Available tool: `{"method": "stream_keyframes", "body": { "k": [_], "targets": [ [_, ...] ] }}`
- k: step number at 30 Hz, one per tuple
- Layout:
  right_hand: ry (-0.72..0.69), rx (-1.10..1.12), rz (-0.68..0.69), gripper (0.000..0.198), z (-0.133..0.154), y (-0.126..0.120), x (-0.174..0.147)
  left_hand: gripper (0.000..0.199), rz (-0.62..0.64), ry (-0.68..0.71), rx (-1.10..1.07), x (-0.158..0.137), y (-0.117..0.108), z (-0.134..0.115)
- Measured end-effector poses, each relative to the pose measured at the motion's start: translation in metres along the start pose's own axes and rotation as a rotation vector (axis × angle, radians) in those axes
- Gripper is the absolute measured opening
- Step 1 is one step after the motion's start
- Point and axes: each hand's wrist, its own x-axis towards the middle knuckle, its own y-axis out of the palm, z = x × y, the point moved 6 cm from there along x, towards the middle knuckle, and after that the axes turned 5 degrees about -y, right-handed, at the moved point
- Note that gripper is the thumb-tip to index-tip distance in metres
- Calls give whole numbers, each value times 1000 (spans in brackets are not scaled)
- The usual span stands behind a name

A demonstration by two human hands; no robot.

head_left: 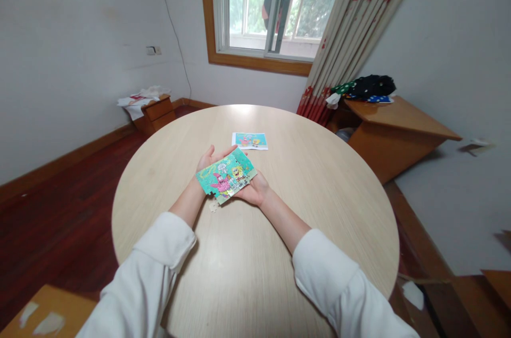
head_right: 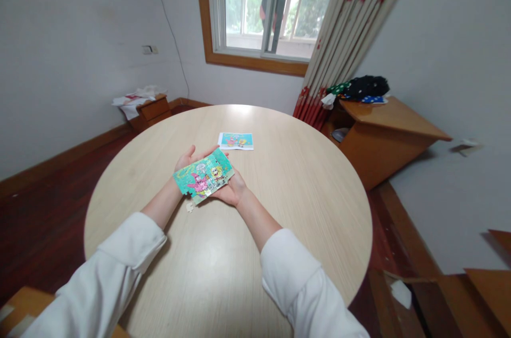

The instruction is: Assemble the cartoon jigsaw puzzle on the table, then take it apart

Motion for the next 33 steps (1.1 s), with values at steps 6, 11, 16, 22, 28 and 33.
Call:
{"method": "stream_keyframes", "body": {
  "k": [6, 11, 16, 22, 28, 33],
  "targets": [
    [23, -1, -32, 50, 3, -3, -1, 74, -79, 89, 49, -5, -1, -12],
    [-32, -8, -28, 57, 12, -3, -4, 71, -169, 173, 52, -12, -6, -23],
    [-115, -4, -31, 55, 22, -3, -6, 68, -198, 199, 33, -12, -8, -23],
    [-253, -8, -11, 52, 34, 0, -7, 69, -173, 136, -1, -5, -6, -11],
    [-324, 21, -14, 46, 44, 3, -10, 64, -213, 63, -34, 2, -10, 2],
    [-370, -87, -65, 40, 53, 7, -9, 57, -211, 54, -59, 7, -7, 11]
  ]
}}
